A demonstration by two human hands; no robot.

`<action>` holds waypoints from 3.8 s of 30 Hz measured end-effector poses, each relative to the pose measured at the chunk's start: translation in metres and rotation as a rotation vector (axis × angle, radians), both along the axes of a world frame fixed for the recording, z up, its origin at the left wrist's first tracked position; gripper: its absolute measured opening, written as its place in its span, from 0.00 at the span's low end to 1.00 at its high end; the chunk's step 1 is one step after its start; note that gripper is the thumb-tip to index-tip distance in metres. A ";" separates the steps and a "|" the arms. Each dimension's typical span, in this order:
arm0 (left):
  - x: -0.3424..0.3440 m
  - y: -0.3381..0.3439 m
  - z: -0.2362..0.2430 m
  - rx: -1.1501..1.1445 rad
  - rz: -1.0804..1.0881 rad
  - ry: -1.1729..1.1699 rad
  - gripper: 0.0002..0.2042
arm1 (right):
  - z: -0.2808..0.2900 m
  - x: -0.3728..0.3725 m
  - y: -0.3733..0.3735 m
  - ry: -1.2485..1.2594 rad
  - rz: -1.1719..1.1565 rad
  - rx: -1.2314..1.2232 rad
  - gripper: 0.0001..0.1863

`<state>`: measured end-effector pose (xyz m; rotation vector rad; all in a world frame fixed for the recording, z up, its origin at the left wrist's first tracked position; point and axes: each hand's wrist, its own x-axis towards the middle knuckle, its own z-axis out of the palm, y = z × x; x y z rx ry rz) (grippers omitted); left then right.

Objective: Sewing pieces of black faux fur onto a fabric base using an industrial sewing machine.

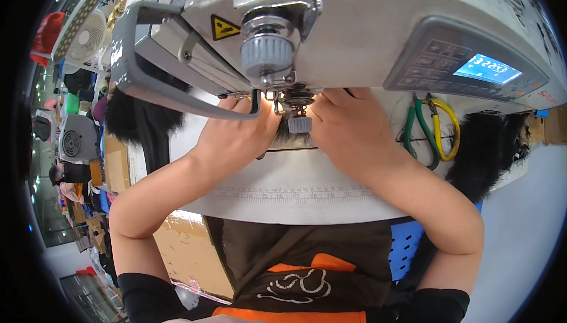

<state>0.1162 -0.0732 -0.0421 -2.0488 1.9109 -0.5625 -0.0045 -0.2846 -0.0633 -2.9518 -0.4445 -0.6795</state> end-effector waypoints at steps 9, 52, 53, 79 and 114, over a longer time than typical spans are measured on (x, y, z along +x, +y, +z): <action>-0.001 0.001 -0.003 0.029 0.015 0.019 0.07 | 0.005 -0.005 -0.005 0.007 0.035 -0.067 0.17; -0.006 -0.002 -0.008 -0.097 0.125 0.165 0.05 | -0.002 -0.004 0.000 0.073 -0.120 0.135 0.08; -0.007 -0.003 -0.009 -0.098 0.124 0.165 0.05 | -0.002 -0.004 0.000 0.019 -0.102 0.142 0.08; -0.020 -0.010 0.002 0.037 0.221 0.052 0.05 | 0.002 0.004 -0.006 -0.070 -0.026 0.039 0.04; -0.013 -0.004 0.002 -0.003 0.216 0.145 0.11 | -0.014 -0.001 -0.016 0.321 -0.165 -0.001 0.31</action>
